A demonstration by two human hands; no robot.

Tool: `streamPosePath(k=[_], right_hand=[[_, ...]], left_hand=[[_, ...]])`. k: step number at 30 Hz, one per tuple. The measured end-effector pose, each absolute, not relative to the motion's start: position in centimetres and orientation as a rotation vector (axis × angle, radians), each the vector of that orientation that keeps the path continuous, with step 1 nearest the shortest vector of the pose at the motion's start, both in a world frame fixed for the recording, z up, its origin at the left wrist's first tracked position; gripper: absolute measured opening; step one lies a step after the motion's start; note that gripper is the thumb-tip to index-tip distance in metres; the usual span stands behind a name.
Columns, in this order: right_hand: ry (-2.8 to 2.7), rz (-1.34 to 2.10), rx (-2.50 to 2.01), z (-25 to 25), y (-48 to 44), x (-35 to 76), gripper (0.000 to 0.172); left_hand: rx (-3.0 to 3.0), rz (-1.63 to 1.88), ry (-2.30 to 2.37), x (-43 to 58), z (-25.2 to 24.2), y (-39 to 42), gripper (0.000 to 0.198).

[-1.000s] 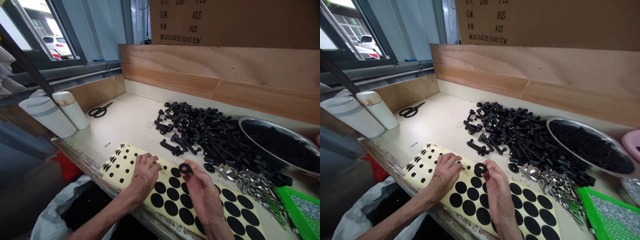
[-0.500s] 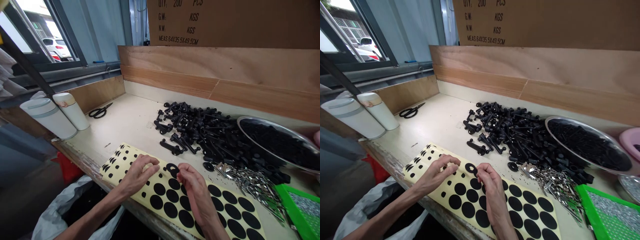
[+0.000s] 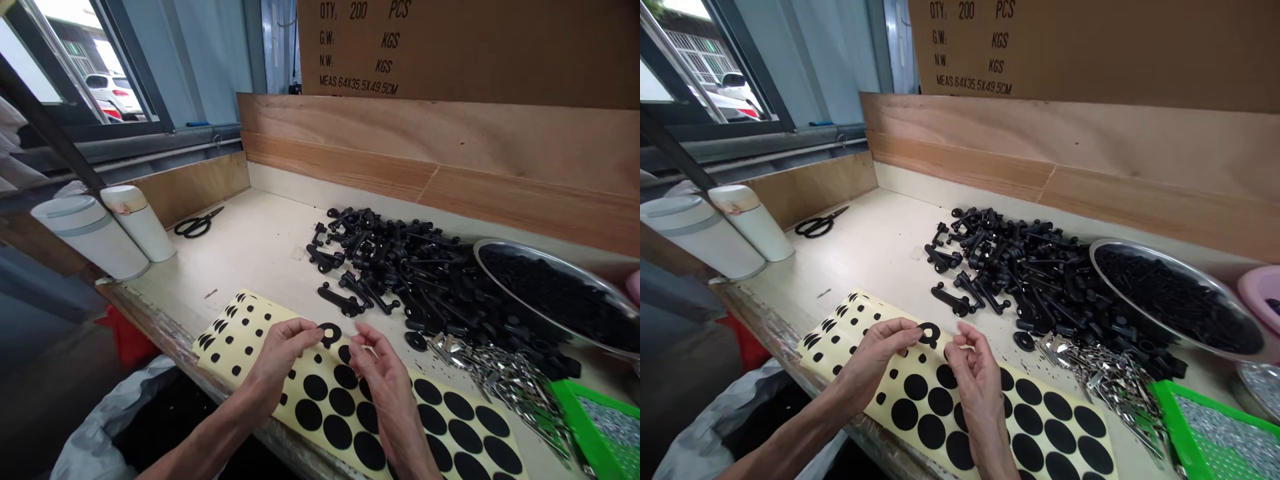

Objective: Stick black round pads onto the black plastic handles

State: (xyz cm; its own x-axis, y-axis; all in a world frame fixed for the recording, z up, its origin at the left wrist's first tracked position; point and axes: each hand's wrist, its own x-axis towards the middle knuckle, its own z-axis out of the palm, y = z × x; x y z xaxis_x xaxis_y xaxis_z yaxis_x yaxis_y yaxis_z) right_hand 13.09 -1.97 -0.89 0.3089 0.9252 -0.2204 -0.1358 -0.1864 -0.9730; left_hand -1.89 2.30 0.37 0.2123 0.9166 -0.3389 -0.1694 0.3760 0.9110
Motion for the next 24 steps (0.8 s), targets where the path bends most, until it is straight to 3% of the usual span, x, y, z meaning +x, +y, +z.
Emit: streamPosePath(k=[3,10,18,21,24], right_hand=[[-0.873,1.186,-1.436,-1.6,-2.0,13.5,0.028],[-0.987,0.862,-1.436,-2.4,-1.7,13.6,0.023],[-0.928,0.966,-1.453,-2.6,-1.9,14.1,0.024],[-1.033,0.805,-1.471,-2.4,-2.0,13.9,0.018],[-1.254,0.429,-1.425,-2.4,-2.5,13.3,0.01]], left_hand=[[0.889,0.884,1.096,-1.6,0.5,2.3,0.017],[0.951,0.805,1.061,-0.9,0.7,2.9,0.015],[0.921,0.828,0.971,-0.5,0.2,3.1,0.015],[0.954,0.784,0.996,-0.2,0.3,3.0,0.017],[1.094,0.848,1.059,0.0,0.7,3.4,0.025]])
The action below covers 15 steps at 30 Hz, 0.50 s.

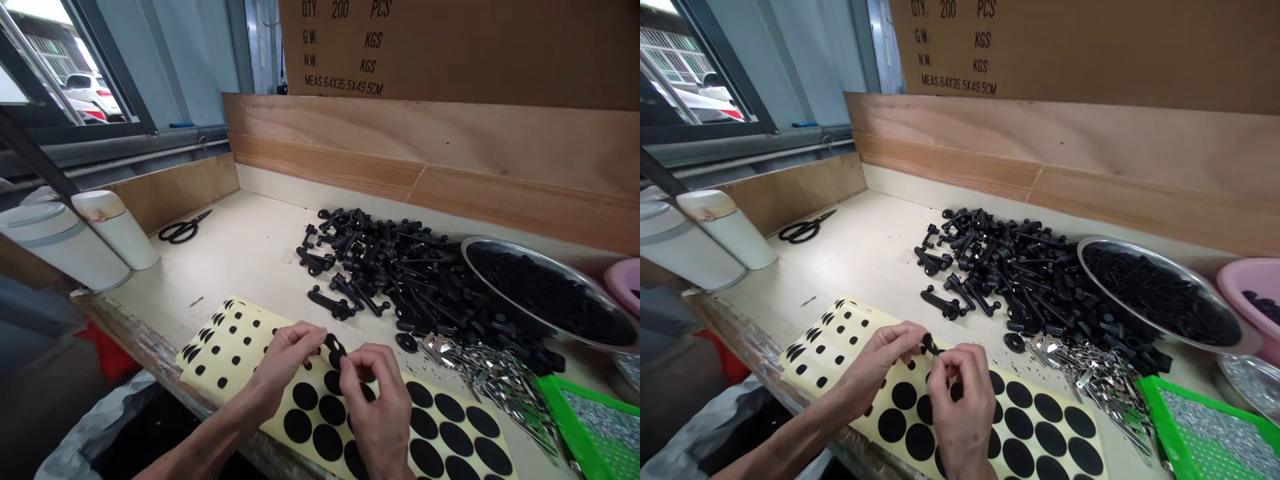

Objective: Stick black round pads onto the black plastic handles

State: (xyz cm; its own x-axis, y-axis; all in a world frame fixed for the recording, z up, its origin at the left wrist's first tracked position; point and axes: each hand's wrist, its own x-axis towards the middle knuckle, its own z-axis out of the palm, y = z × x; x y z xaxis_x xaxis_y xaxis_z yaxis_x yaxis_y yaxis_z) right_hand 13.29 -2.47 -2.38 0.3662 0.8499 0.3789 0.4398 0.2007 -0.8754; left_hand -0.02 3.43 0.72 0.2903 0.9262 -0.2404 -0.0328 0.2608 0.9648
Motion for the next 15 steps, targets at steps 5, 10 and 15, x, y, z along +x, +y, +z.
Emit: streamPosePath(k=[5,10,15], right_hand=[[-1.421,0.083,-1.258,-2.2,-2.7,13.0,0.017],[-1.474,0.289,-1.586,-1.8,1.1,14.7,0.046],[-1.586,0.416,-1.589,-3.3,5.8,16.2,0.062]], left_hand=[[1.181,0.998,1.264,-1.1,1.6,4.9,0.038],[1.148,0.918,1.185,-2.3,0.5,4.3,0.035],[1.034,0.934,1.103,-2.3,-1.3,3.1,0.029]])
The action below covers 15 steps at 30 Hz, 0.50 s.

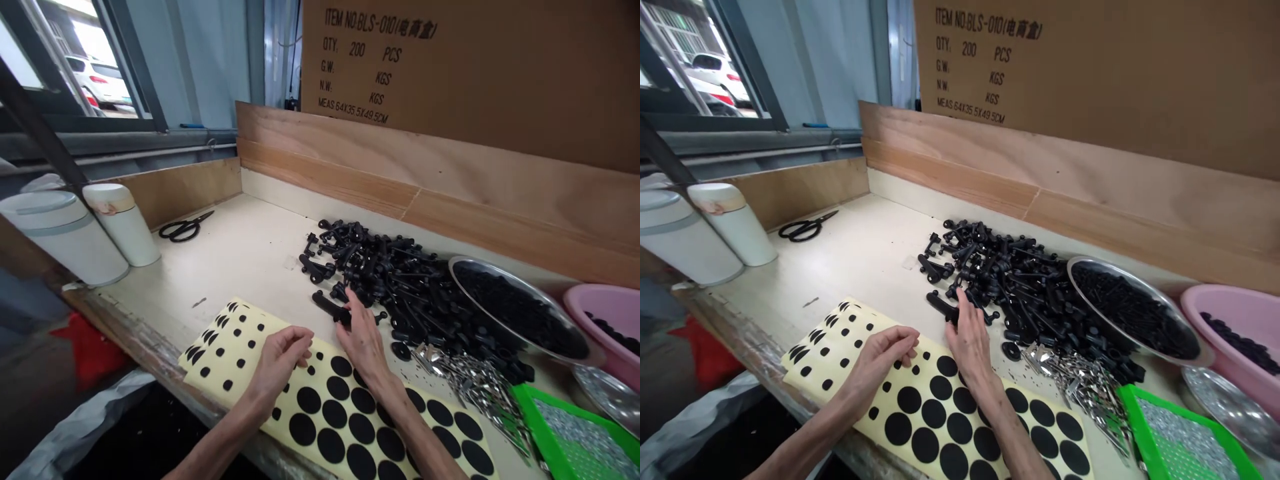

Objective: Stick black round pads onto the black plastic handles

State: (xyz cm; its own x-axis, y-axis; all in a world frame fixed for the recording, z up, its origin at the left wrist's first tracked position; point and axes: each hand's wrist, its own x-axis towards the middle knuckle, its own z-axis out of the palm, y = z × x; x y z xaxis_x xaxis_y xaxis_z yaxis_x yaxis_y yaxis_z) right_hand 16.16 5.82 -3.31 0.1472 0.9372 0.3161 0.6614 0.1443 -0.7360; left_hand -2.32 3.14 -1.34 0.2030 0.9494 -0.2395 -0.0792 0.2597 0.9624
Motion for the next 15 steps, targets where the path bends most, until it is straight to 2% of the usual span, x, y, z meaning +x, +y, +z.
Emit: streamPosePath(k=[4,8,10,12,15], right_hand=[[-1.456,0.489,-1.605,-3.4,6.0,14.9,0.068],[-1.164,0.985,-1.407,-3.2,3.2,11.5,0.072],[-1.137,1.095,-1.346,-3.3,1.9,10.5,0.071],[-1.111,1.068,-1.326,-3.3,1.1,10.6,0.063],[-0.994,0.957,-1.377,-2.9,1.2,12.3,0.033]], left_hand=[[0.869,1.004,1.056,-2.5,-1.5,3.3,0.035],[0.689,1.088,0.82,-2.7,-1.6,3.6,0.043],[0.626,1.117,0.758,-2.8,-1.8,3.6,0.041],[0.575,1.135,0.768,-2.9,-2.1,3.7,0.039],[0.556,1.117,0.808,-2.9,-2.3,3.8,0.038]])
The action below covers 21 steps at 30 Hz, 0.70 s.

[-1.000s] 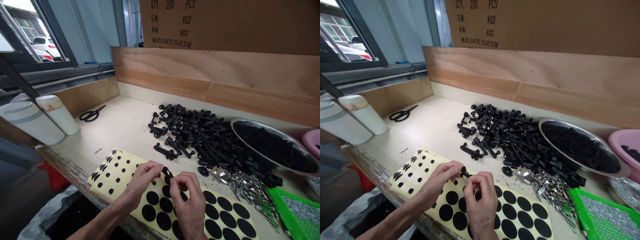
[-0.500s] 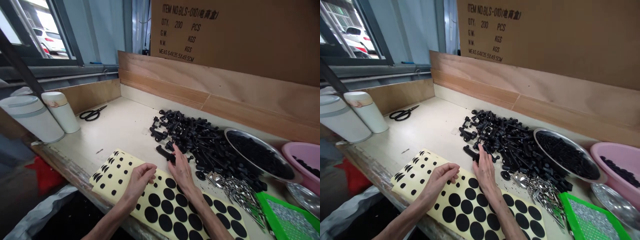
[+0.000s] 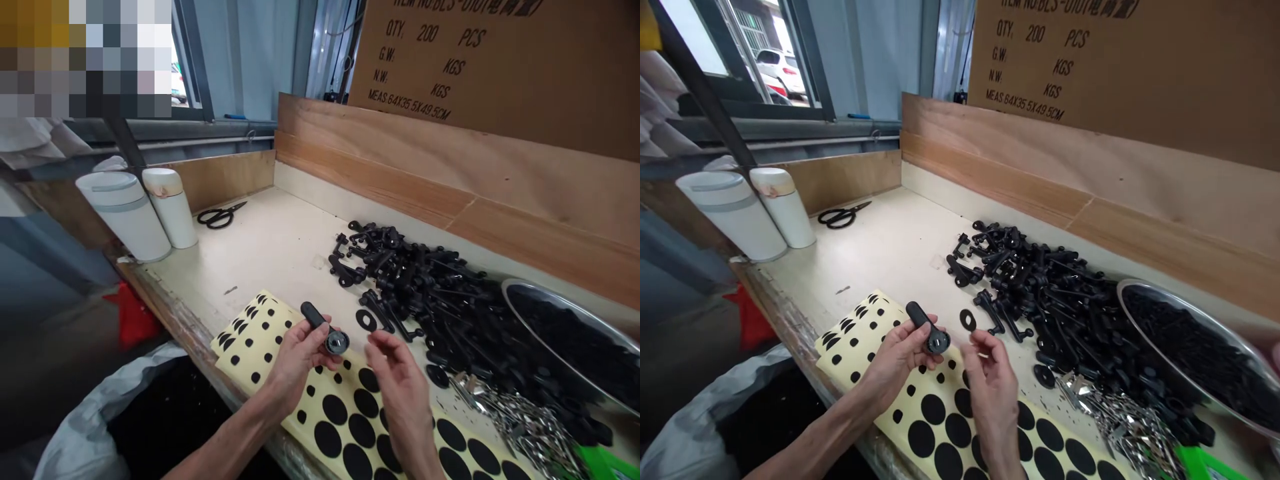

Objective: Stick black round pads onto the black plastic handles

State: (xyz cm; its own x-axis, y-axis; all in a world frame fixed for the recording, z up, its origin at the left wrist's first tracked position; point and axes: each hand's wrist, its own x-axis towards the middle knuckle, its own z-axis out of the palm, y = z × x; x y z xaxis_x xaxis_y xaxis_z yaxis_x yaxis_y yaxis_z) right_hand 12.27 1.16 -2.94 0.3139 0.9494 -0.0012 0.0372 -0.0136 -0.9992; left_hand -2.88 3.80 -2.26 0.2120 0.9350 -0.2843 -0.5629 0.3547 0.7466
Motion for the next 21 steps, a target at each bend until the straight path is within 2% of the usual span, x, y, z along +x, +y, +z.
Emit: streamPosePath(k=[2,5,9,21], right_hand=[[-0.933,0.974,-1.402,-2.6,1.4,13.4,0.022],[-0.863,1.17,-1.349,-2.3,1.3,13.8,0.029],[-0.804,1.385,-1.299,-2.4,0.7,13.0,0.03],[-0.916,1.412,-1.363,-1.5,0.9,12.3,0.032]], left_hand=[[0.573,1.104,0.85,-2.8,-2.3,4.0,0.037],[0.612,1.088,0.894,-2.5,-2.3,4.2,0.035],[0.647,1.075,0.9,-2.2,-2.4,4.5,0.033],[0.692,1.04,0.891,-2.1,-2.3,4.4,0.034]])
